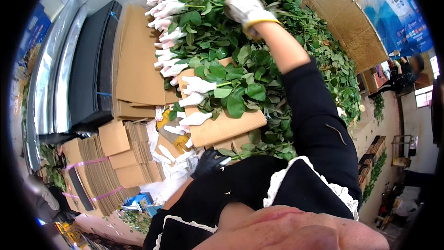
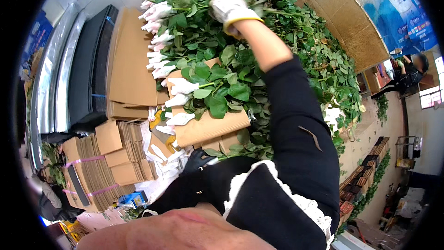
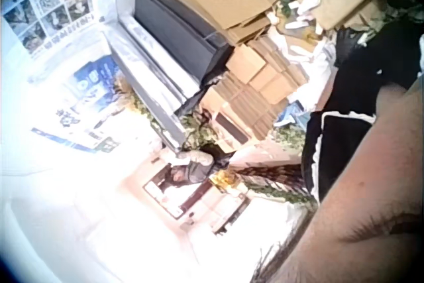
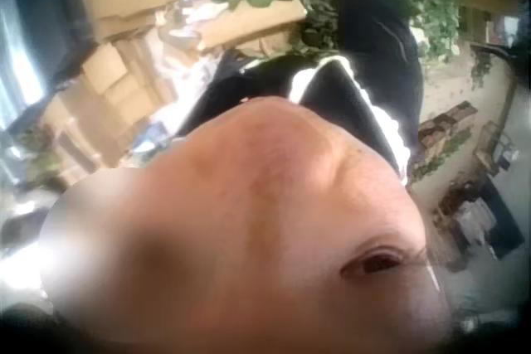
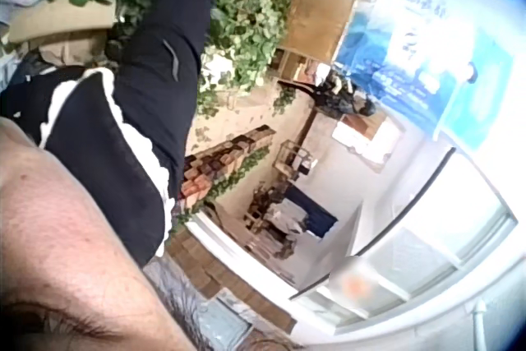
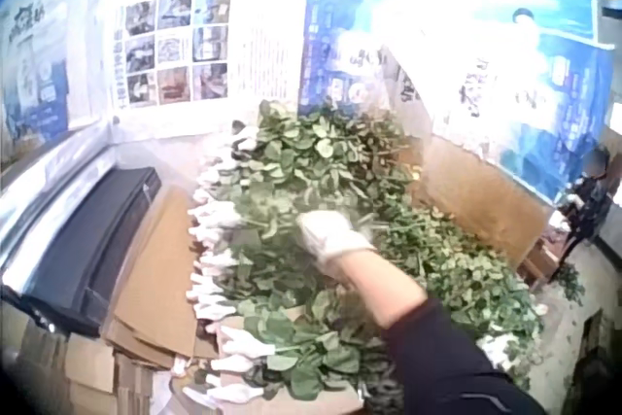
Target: The person packs white tulips and green leafy stems into small cardboard boxes. They arrange the flowers inside each box, fold the flaps, and place the closed boxes on a stack. The process repeats continuously with new boxes and flowers.
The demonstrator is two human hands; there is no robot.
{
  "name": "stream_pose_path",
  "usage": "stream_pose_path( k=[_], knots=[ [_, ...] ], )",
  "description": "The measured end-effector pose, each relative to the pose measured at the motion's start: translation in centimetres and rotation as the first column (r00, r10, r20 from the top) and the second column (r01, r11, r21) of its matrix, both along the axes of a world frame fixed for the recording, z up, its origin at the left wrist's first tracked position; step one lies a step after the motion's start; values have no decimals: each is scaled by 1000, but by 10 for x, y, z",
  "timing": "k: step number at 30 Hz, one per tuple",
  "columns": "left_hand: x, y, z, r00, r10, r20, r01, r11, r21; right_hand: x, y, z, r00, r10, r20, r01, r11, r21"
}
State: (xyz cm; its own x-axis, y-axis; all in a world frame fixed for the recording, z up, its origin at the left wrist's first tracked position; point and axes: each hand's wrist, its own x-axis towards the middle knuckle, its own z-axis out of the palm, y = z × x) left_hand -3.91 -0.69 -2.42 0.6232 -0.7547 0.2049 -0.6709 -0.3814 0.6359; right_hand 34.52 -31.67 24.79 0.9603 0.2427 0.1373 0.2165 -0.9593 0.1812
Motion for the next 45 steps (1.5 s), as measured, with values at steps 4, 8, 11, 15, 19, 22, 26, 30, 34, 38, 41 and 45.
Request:
stream_pose_path(
  k=[4,8,11,15,19,22,26,30,34,38,41,45],
  knots=[
    [15,-4,33,946,29,-323,-57,996,-76,-183,-34,59,980,166,-112,-154,982,106],
    [40,-6,47,766,-6,-643,-223,935,-275,-325,-79,-2,651,306,-694,-212,952,221],
    [71,-7,49,749,-162,-643,-4,968,-250,-382,-54,-108,538,192,-821,-126,981,147],
    [50,-11,57,942,-293,-164,279,955,-101,-411,-40,-144,631,148,-762,-52,987,149],
    [24,-5,61,963,-214,-164,208,977,-51,-339,-68,-35,631,253,-733,28,937,348],
    [19,-6,53,980,-182,-83,175,981,-84,-272,-52,17,997,34,-72,26,713,701],
    [18,-12,37,975,-200,-95,181,968,-176,-106,-80,-34,1000,2,30,-11,952,306],
    [10,-5,-34,971,-174,-161,132,961,-245,-32,-33,-57,958,-204,-200,239,956,169],
    [0,-8,-35,867,25,-498,-95,989,-115,25,-39,-77,938,-287,-196,282,958,-52],
    [-3,-9,-15,634,-157,-757,-186,920,-346,-2,-19,30,967,-140,211,155,986,-57],
    [13,11,45,927,-227,-298,149,953,-263,-80,-23,117,938,-143,317,170,984,-59],
    [4,16,40,929,-99,-357,41,985,-166,-168,-53,178,938,-217,272,258,958,-127]
  ],
)
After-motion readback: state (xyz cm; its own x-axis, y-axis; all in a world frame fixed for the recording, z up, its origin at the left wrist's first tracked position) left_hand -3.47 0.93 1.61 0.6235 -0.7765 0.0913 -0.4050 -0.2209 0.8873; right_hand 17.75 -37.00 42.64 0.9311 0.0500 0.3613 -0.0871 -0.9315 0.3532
